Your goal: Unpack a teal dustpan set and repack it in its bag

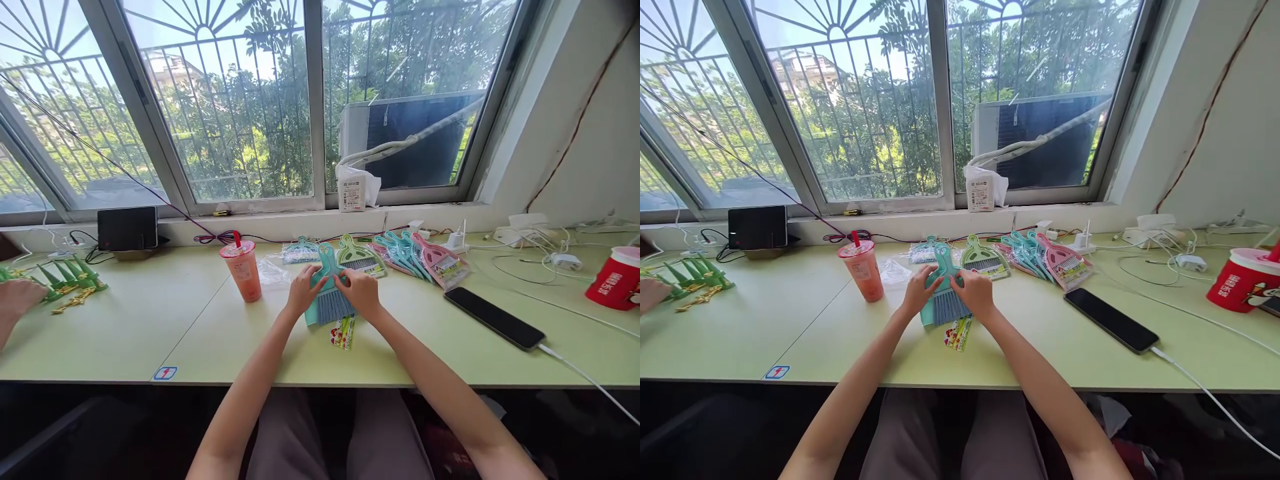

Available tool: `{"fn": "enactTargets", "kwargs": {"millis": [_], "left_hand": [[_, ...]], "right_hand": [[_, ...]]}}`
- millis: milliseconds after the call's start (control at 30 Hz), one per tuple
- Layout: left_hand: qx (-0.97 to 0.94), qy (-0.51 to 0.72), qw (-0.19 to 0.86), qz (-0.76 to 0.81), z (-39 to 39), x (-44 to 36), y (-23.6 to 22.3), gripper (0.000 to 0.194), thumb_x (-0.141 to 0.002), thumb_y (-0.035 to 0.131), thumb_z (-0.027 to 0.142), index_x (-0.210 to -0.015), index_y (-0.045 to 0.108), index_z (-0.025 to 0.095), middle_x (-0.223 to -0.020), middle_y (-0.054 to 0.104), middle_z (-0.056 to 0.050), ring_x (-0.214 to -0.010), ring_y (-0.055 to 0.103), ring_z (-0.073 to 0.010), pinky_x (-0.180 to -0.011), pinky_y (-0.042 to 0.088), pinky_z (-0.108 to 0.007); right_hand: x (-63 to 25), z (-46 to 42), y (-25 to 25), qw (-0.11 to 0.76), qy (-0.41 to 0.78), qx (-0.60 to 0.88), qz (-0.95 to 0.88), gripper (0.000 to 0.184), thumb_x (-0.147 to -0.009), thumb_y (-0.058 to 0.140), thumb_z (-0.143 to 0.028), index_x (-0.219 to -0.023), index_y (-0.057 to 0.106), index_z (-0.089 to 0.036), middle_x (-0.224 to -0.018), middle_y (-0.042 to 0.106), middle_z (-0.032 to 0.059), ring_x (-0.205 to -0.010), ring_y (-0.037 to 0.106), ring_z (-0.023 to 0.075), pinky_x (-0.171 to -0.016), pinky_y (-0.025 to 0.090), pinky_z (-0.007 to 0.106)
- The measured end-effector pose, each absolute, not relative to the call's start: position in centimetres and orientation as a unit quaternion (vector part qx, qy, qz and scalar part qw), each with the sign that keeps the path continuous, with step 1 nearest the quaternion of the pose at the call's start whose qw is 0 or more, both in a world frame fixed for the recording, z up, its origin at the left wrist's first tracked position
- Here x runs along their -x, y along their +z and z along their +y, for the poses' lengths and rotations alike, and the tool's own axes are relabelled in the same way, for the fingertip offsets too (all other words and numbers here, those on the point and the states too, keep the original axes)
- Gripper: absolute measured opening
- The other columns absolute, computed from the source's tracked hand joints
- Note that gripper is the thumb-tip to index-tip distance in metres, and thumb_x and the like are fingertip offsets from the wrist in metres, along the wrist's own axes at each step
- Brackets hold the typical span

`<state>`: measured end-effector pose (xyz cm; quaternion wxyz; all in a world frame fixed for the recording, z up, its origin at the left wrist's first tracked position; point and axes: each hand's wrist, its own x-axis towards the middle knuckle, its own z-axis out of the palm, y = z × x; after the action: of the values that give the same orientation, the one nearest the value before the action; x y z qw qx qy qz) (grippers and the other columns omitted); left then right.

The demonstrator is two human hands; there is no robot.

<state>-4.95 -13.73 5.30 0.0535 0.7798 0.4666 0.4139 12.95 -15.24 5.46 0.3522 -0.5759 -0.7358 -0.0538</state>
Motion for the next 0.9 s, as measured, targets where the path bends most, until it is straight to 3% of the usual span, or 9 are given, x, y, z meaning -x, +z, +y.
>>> {"fn": "enactTargets", "kwargs": {"millis": [167, 267, 400, 467, 533, 633, 900], "left_hand": [[-0.782, 0.428, 0.026, 0.452, -14.0, 4.8, 5.2, 0.032, -0.096, 0.043, 0.040, -0.115, 0.061, 0.022, -0.111, 0.064, -0.006, -0.099, 0.062, -0.0194, -0.083, 0.046, -0.027], [-0.779, 0.439, 0.022, 0.447, -14.1, 4.7, 5.2, 0.032, -0.097, 0.042, 0.040, -0.114, 0.061, 0.022, -0.111, 0.064, -0.007, -0.097, 0.062, -0.0189, -0.081, 0.046, -0.026], [-0.777, 0.451, 0.027, 0.438, -14.2, 4.5, 5.3, 0.032, -0.096, 0.043, 0.040, -0.111, 0.063, 0.021, -0.107, 0.064, -0.007, -0.094, 0.062, -0.0183, -0.079, 0.046, -0.026], [-0.778, 0.459, 0.034, 0.428, -14.3, 4.4, 5.2, 0.032, -0.096, 0.043, 0.040, -0.110, 0.064, 0.021, -0.107, 0.064, -0.007, -0.094, 0.062, -0.0184, -0.079, 0.046, -0.026], [-0.776, 0.468, 0.041, 0.421, -14.3, 4.3, 5.2, 0.032, -0.096, 0.044, 0.041, -0.110, 0.065, 0.022, -0.105, 0.064, -0.007, -0.092, 0.062, -0.0182, -0.078, 0.046, -0.026], [-0.774, 0.477, 0.055, 0.414, -14.4, 4.3, 5.2, 0.032, -0.095, 0.046, 0.041, -0.109, 0.067, 0.021, -0.101, 0.064, -0.007, -0.089, 0.062, -0.0179, -0.075, 0.046, -0.026], [-0.764, 0.475, 0.093, 0.426, -14.1, 4.0, 5.4, 0.031, -0.091, 0.051, 0.039, -0.106, 0.071, 0.021, -0.092, 0.063, -0.006, -0.079, 0.060, -0.0157, -0.067, 0.045, -0.024]], "right_hand": [[-12.8, -14.8, 4.9, 0.401, -0.022, 0.490, -0.774, 0.029, -0.095, 0.042, -0.032, -0.090, 0.068, -0.019, -0.085, 0.068, 0.0074, -0.075, 0.061, 0.0183, -0.070, 0.038, 0.026], [-13.0, -14.4, 4.3, 0.455, -0.022, 0.451, -0.767, 0.029, -0.097, 0.040, -0.032, -0.092, 0.066, -0.019, -0.089, 0.066, 0.0081, -0.077, 0.061, 0.0187, -0.073, 0.042, 0.027], [-13.6, -14.1, 4.7, 0.545, -0.062, 0.435, -0.714, 0.026, -0.094, 0.049, -0.040, -0.104, 0.063, -0.019, -0.115, 0.063, 0.0124, -0.111, 0.057, 0.0255, -0.096, 0.041, 0.037], [-13.9, -13.9, 5.2, 0.546, -0.030, 0.444, -0.709, 0.033, -0.091, 0.055, -0.041, -0.115, 0.061, -0.020, -0.123, 0.063, 0.0124, -0.118, 0.055, 0.0278, -0.100, 0.040, 0.041], [-13.9, -13.5, 5.4, 0.525, 0.058, 0.455, -0.717, 0.034, -0.090, 0.055, -0.042, -0.115, 0.064, -0.021, -0.116, 0.068, 0.0104, -0.110, 0.061, 0.0273, -0.095, 0.044, 0.040], [-13.7, -13.1, 5.1, 0.534, 0.153, 0.461, -0.692, 0.031, -0.086, 0.059, -0.047, -0.100, 0.072, -0.022, -0.102, 0.074, 0.0081, -0.097, 0.068, 0.0266, -0.087, 0.049, 0.036], [-13.0, -13.2, 4.4, 0.612, 0.203, 0.452, -0.616, 0.039, -0.075, 0.066, -0.055, -0.088, 0.077, -0.020, -0.092, 0.076, 0.0094, -0.090, 0.069, 0.0295, -0.082, 0.053, 0.041]]}}
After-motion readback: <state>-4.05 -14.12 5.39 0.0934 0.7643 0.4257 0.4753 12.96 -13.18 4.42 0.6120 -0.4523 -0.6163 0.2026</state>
